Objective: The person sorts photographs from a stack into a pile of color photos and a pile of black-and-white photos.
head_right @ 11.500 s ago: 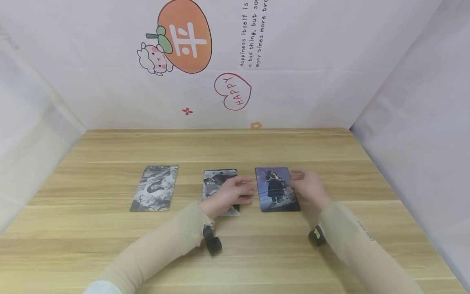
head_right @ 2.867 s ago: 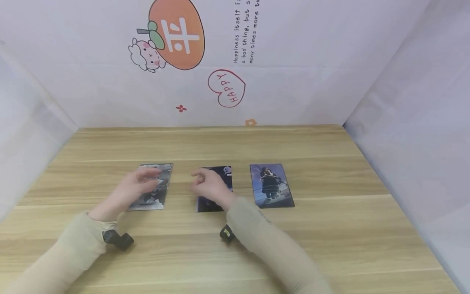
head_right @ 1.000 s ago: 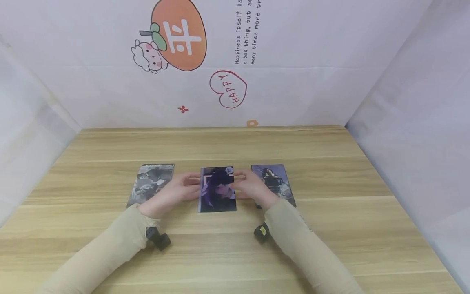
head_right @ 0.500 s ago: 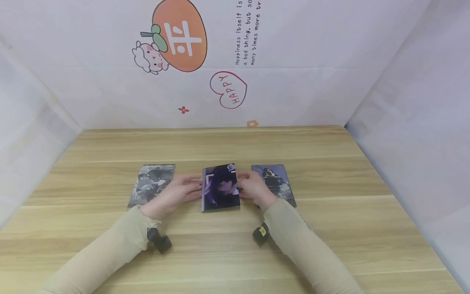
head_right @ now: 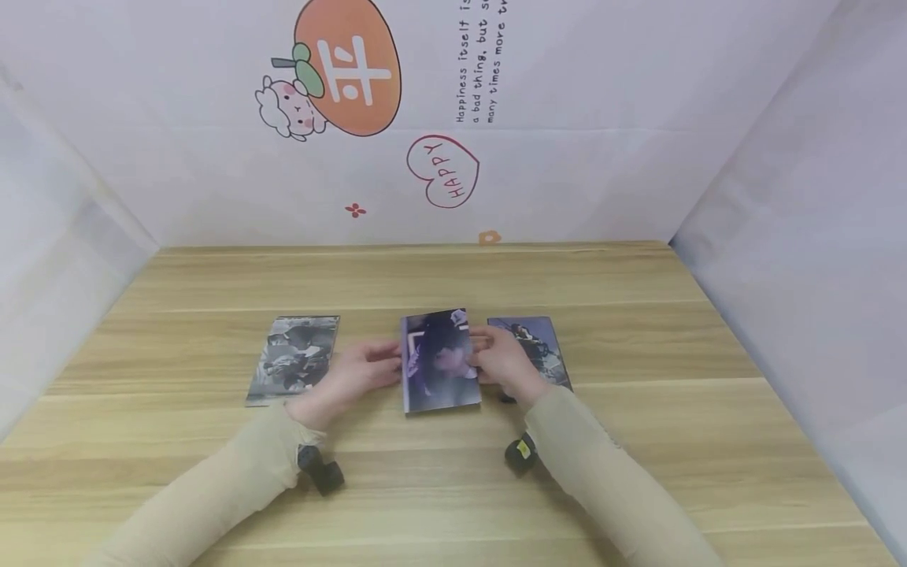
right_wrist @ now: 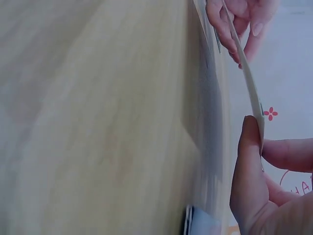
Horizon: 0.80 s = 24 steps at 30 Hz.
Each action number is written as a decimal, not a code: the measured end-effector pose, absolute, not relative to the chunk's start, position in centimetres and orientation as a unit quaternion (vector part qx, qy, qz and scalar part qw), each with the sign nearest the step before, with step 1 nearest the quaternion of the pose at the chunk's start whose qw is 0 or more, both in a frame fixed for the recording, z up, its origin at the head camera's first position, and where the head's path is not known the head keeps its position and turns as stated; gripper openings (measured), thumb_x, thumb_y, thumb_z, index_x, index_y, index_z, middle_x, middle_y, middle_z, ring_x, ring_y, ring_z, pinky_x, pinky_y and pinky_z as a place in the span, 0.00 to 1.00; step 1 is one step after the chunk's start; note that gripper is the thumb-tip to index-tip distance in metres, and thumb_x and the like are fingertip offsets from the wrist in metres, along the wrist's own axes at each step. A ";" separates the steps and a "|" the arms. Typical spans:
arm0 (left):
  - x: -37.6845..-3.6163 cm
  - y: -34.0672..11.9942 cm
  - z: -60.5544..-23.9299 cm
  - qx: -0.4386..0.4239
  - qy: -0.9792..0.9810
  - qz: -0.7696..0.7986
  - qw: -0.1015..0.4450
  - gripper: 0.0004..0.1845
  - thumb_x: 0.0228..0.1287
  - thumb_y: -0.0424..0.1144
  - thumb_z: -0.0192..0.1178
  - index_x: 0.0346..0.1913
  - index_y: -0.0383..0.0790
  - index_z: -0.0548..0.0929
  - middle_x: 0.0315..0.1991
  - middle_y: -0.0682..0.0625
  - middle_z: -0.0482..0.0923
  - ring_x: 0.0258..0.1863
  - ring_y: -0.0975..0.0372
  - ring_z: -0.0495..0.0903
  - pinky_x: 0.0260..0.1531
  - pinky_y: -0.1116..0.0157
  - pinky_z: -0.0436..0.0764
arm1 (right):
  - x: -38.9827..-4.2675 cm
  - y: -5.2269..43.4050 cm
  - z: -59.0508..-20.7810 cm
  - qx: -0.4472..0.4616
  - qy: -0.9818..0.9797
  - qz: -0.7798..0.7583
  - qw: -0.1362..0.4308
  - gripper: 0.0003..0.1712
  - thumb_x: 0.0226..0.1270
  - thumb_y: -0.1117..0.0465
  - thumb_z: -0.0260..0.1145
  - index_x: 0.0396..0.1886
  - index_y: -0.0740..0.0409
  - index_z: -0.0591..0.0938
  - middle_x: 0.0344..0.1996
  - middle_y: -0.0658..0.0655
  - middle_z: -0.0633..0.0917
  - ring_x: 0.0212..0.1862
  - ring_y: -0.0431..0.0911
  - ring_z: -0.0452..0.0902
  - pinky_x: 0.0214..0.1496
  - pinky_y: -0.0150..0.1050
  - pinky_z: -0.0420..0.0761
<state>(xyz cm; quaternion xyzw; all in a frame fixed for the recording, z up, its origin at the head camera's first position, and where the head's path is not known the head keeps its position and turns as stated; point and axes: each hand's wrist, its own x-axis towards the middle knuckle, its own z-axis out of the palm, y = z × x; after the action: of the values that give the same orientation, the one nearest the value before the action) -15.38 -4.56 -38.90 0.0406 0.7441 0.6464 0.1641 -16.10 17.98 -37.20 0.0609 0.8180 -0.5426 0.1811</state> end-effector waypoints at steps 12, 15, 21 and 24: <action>-15.5 -1.6 -38.9 0.065 0.733 0.656 0.167 0.25 0.61 0.24 0.56 0.62 0.26 0.70 0.51 0.34 0.77 0.41 0.57 0.82 0.44 0.65 0.84 | -15.8 21.3 -36.7 0.045 0.836 -0.521 0.164 0.32 0.64 0.73 0.58 0.68 0.67 0.62 0.44 0.60 0.74 0.40 0.44 0.74 0.41 0.42 0.83; -15.7 -0.7 -38.9 0.076 0.725 0.661 0.178 0.25 0.61 0.25 0.55 0.62 0.26 0.69 0.51 0.34 0.77 0.39 0.60 0.82 0.44 0.65 0.83 | -15.6 22.2 -36.6 0.046 0.839 -0.517 0.162 0.32 0.64 0.73 0.57 0.68 0.68 0.61 0.43 0.59 0.73 0.41 0.45 0.73 0.43 0.43 0.83; -16.0 0.9 -39.0 0.082 0.709 0.673 0.194 0.25 0.60 0.23 0.55 0.62 0.26 0.69 0.51 0.34 0.76 0.36 0.62 0.81 0.44 0.65 0.84 | -15.3 23.7 -36.6 0.046 0.842 -0.513 0.159 0.33 0.64 0.73 0.56 0.69 0.70 0.60 0.48 0.66 0.72 0.46 0.49 0.73 0.48 0.48 0.83; -16.1 1.6 -39.2 0.080 0.698 0.682 0.204 0.25 0.60 0.22 0.55 0.62 0.25 0.69 0.51 0.34 0.75 0.36 0.61 0.81 0.44 0.65 0.84 | -15.2 24.3 -36.6 0.047 0.843 -0.514 0.153 0.33 0.64 0.73 0.57 0.69 0.70 0.60 0.50 0.69 0.73 0.44 0.47 0.74 0.47 0.46 0.84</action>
<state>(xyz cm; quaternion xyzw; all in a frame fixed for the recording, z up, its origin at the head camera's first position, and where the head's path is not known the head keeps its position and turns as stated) -16.15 1.60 -39.17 0.0805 0.6975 0.6822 0.2040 -15.16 24.30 -36.56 0.0473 0.8429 -0.5137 0.1531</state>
